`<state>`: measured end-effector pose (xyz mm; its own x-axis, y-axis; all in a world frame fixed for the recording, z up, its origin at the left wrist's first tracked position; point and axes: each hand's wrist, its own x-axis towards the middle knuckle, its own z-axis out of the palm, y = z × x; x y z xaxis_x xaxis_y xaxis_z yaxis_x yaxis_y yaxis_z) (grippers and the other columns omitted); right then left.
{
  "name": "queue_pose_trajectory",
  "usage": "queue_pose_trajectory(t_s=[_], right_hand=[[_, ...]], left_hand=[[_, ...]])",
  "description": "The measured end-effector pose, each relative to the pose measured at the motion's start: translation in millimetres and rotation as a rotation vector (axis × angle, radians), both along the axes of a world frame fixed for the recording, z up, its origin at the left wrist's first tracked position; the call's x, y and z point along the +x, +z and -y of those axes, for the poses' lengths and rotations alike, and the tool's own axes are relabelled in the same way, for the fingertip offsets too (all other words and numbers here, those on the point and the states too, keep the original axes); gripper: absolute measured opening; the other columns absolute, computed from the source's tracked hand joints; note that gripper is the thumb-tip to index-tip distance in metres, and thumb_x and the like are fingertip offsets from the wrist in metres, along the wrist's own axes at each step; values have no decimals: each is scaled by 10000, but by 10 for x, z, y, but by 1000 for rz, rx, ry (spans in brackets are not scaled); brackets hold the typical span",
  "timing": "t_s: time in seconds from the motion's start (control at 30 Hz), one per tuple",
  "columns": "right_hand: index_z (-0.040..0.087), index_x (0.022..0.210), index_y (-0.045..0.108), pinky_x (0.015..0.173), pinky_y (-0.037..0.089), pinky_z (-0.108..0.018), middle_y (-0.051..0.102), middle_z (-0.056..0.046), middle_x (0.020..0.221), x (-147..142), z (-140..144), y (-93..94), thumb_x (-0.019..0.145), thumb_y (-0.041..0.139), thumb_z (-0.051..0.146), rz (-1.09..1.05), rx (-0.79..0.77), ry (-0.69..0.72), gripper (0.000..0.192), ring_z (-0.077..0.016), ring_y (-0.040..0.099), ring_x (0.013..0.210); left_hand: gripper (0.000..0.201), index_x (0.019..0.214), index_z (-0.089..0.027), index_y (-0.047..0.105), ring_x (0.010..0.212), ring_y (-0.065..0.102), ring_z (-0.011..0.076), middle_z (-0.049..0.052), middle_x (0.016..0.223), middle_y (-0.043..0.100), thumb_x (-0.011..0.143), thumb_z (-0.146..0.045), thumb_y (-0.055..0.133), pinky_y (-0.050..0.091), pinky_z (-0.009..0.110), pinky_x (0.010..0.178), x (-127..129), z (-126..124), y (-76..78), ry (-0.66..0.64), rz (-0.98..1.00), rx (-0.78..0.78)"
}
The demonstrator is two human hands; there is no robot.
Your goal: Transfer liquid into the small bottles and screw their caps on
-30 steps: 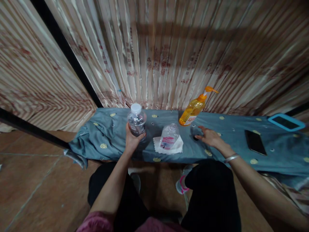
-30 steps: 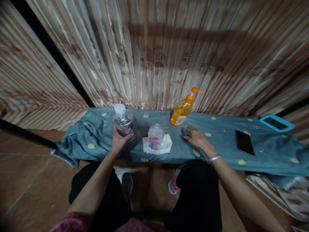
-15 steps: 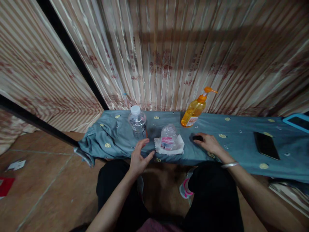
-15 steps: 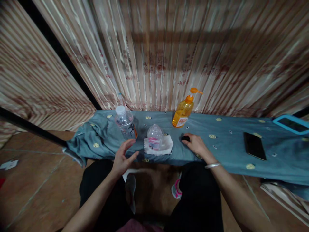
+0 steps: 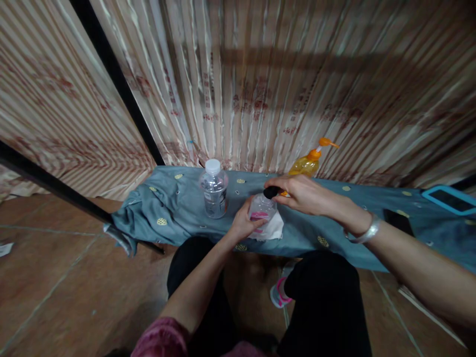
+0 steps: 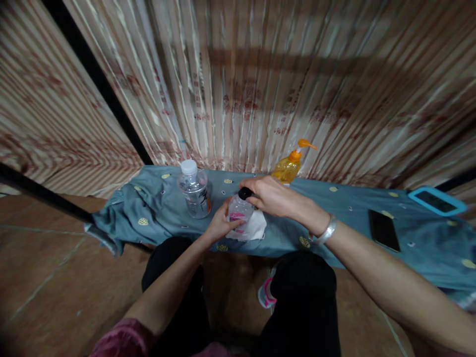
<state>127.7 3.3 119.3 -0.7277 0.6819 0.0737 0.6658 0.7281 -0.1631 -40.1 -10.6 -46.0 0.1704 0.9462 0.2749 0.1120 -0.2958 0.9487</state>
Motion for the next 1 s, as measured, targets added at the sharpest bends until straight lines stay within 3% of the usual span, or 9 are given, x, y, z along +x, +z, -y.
queue_pose_trajectory(t_s=[0.27, 0.4, 0.5, 0.6, 0.7, 0.77, 0.83, 0.9, 1.0], right_hand=[[118, 1093, 603, 639, 344, -205, 591, -27, 852, -158, -47, 164, 867, 672, 95, 314, -33, 30, 238, -159, 581, 810], [100, 999, 626, 572, 301, -219, 576, -50, 760, -238, -34, 172, 920, 675, 251, 444, 39, -31, 177, -176, 579, 745], [90, 887, 626, 544, 273, -248, 560, -79, 717, -282, -36, 168, 970, 601, 406, 558, 146, -81, 327, -213, 582, 720], [85, 1040, 603, 585, 325, -253, 585, -90, 826, -281, -39, 185, 933, 657, 421, 508, 141, -67, 358, -236, 589, 816], [100, 1233, 515, 698, 378, -226, 583, -73, 1005, -266, -31, 209, 862, 740, 221, 379, 40, 3, 450, -208, 567, 955], [108, 1156, 562, 678, 371, -220, 590, -58, 951, -267, -23, 206, 889, 689, 179, 394, 24, -4, 304, -192, 577, 904], [103, 1009, 611, 602, 336, -234, 585, -61, 813, -274, -20, 188, 951, 621, 266, 467, 81, -59, 174, -200, 584, 791], [97, 963, 622, 567, 310, -245, 575, -73, 764, -274, -25, 167, 971, 595, 354, 500, 143, -96, 258, -217, 580, 747], [104, 1113, 596, 629, 356, -230, 593, -76, 909, -259, -40, 156, 894, 695, 271, 410, 97, -37, 293, -217, 578, 858]], left_hand=[[697, 1222, -200, 503, 1121, 595, 254, 73, 1202, 629, 590, -186, 799, 444, 408, 1010, 5, 1, 19, 14, 19, 3], [696, 1219, -197, 504, 1100, 604, 256, 72, 1185, 637, 589, -187, 798, 454, 402, 995, 7, 10, 10, 19, -2, -6], [715, 1236, -195, 487, 1105, 600, 254, 75, 1196, 630, 591, -183, 795, 450, 397, 995, 4, -1, -12, 29, -18, -16], [717, 1242, -193, 478, 1106, 599, 256, 80, 1200, 627, 598, -198, 794, 454, 399, 987, 0, -11, -20, 23, -15, -10], [715, 1239, -194, 482, 1123, 592, 260, 82, 1216, 622, 596, -196, 795, 444, 406, 999, -4, -11, -8, 18, -23, -5], [718, 1239, -191, 485, 1127, 590, 262, 82, 1218, 621, 593, -191, 796, 439, 406, 1005, -3, -10, -3, 22, -32, -8], [719, 1242, -186, 488, 1120, 594, 266, 85, 1214, 624, 592, -195, 797, 442, 405, 1001, -2, -13, -9, 27, -35, -12], [725, 1249, -189, 486, 1117, 595, 269, 85, 1216, 623, 595, -203, 798, 445, 407, 995, -1, -18, -20, 28, -27, -10], [735, 1260, -195, 477, 1129, 588, 267, 83, 1230, 616, 600, -213, 801, 439, 411, 1002, -4, -24, -24, 16, -22, -11]])
